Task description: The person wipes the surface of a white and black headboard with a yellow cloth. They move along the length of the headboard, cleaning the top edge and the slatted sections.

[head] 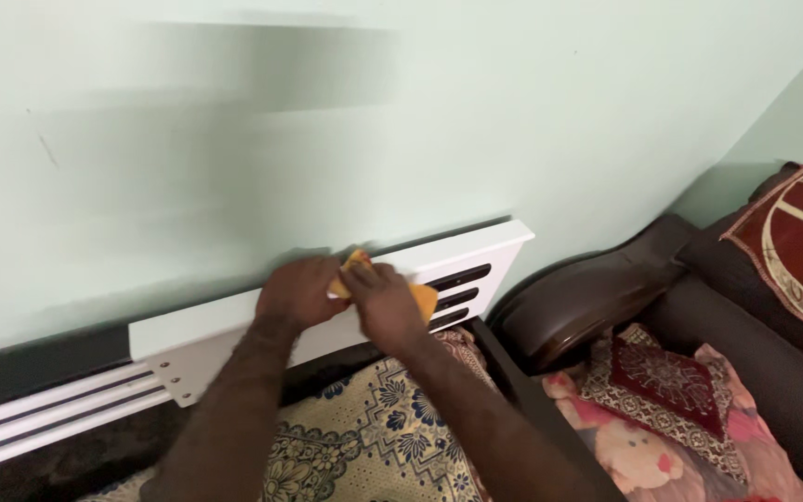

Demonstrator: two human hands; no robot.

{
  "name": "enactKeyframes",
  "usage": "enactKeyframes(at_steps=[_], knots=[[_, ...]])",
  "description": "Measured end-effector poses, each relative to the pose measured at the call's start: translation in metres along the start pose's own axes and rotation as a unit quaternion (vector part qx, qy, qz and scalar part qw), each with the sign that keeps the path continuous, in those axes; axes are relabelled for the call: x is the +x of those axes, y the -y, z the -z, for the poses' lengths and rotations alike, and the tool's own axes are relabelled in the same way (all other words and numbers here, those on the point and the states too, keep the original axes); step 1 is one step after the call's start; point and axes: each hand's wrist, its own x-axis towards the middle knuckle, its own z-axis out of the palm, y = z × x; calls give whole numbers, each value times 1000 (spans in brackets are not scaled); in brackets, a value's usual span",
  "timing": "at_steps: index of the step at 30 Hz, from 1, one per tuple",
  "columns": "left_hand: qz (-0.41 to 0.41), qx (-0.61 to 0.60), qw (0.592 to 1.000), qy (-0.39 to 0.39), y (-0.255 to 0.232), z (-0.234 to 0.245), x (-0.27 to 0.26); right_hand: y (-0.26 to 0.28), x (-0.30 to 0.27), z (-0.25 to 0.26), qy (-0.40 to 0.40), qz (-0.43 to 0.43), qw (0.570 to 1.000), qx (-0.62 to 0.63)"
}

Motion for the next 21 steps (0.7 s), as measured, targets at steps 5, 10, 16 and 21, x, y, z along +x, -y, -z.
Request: enactKeyframes(at_steps=[5, 10, 16, 21], knots=[[19, 19, 999, 40, 0, 2, 3, -26, -6, 19, 20, 47, 987, -152], [16, 29, 999, 35, 1, 0, 2, -161, -31, 49, -34, -18, 987, -158], [18, 45, 998, 49, 4, -5, 4, -253, -41, 69, -95, -208, 965, -131], [-44, 68, 996, -30, 9, -11, 0, -162, -12, 6, 50, -33, 994, -96]])
